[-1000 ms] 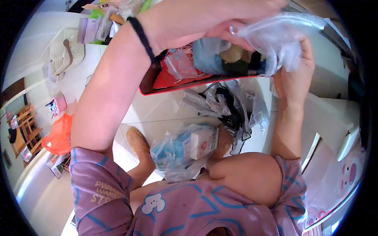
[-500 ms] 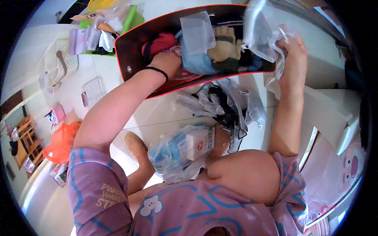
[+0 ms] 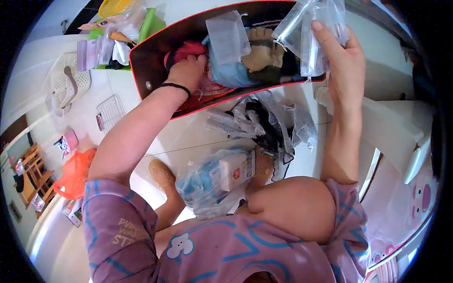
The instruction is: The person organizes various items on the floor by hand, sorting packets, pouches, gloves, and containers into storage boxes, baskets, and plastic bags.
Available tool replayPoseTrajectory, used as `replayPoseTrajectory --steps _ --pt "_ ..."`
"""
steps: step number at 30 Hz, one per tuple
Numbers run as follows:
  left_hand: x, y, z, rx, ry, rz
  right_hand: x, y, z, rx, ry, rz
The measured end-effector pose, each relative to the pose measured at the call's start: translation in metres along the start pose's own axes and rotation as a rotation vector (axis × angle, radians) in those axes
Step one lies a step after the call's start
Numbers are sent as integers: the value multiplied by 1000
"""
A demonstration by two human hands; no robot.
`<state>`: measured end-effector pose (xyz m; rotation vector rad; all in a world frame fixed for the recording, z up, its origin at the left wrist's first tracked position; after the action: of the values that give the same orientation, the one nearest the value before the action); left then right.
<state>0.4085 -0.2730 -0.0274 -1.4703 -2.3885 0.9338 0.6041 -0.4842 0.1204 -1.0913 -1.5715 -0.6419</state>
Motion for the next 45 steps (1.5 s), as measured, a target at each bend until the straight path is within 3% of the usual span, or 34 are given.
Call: replayPoseTrajectory --steps 1,4,6,7,8,10,13,14,16,17,19,20,22,24,25,26,28,29,30,31,32,33,34,36,40,44,45 --pt "17 15 17 -13 -37 58 1 -2 -2 -10 8 -3" --pt "15 1 -19 74 12 67 -2 -1 -11 -38 12 10" --pt "12 -19 -58 -53 -25 137 -5 1 -16 -53 10 28" --pt "9 -28 -77 -18 -129 101 -4 1 -18 -41 2 24" --pt "4 -39 -96 -115 -202 197 -3 1 -19 -27 -8 20" --pt "-5 -38 -115 -91 -484 260 -5 1 -16 3 -32 18" --pt "-32 -13 -108 -94 -589 207 -7 -3 -2 90 -133 14" --pt "-39 -1 -102 -251 -608 294 -9 -4 4 145 -215 17" --pt "-47 20 -92 -414 -637 249 -3 -8 10 184 -296 1" --pt "-59 18 -96 -417 -637 248 15 -16 15 173 -313 -67" --pt "-88 -2 -119 -413 -1046 386 28 -23 25 161 -231 -302" --pt "-109 -18 -132 -428 -1077 518 27 -27 28 172 -228 -298" --pt "-134 -33 -125 -189 -1479 635 26 -32 39 267 -103 -232" --pt "-142 -52 -150 128 -1548 740 17 -23 27 222 -28 -177" --pt "-126 -54 -162 127 -1550 754 21 -13 9 105 -163 -143" --pt "-97 -52 -165 -20 -1517 763 21 -4 -13 -19 -298 -108" --pt "-50 -44 -160 -103 -1214 537 47 -7 -39 -331 -1256 -743" --pt "-29 -36 -136 -38 -1056 454 41 1 -47 -290 -979 -664" --pt "-19 -34 -123 14 -603 398 34 8 -56 -271 -691 -598" --pt "-2 -19 -88 113 -444 300 28 8 -57 -265 -381 -415" --pt "12 -9 -66 13 -316 192 17 9 -56 -254 -72 -230" --pt "26 -1 -43 -70 -195 72 14 12 -54 -210 -375 -341" --pt "31 9 -30 6 -108 -53 10 12 -52 -200 -662 -471" --pt "34 23 -12 -39 -67 -82 7 -2 -27 -174 49 -48" --pt "28 28 -35 27 -67 5 16 -6 -20 -158 90 -67" --pt "29 -6 -88 -230 -155 264 10 -4 -25 -193 169 -78" --pt "27 -24 -106 -230 -164 196 5 -2 -29 -191 139 -65"
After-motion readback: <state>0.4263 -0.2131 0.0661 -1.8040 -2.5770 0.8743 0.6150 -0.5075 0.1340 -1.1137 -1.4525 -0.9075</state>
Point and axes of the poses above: each hand's wrist, its own y-axis towards the middle knuckle, its own z-axis out of the palm, x = y × z, the point moved 7 cm from there along y, towards the middle knuckle, and after that the axes turned 14 degrees about -y, right-handed, at the moved point
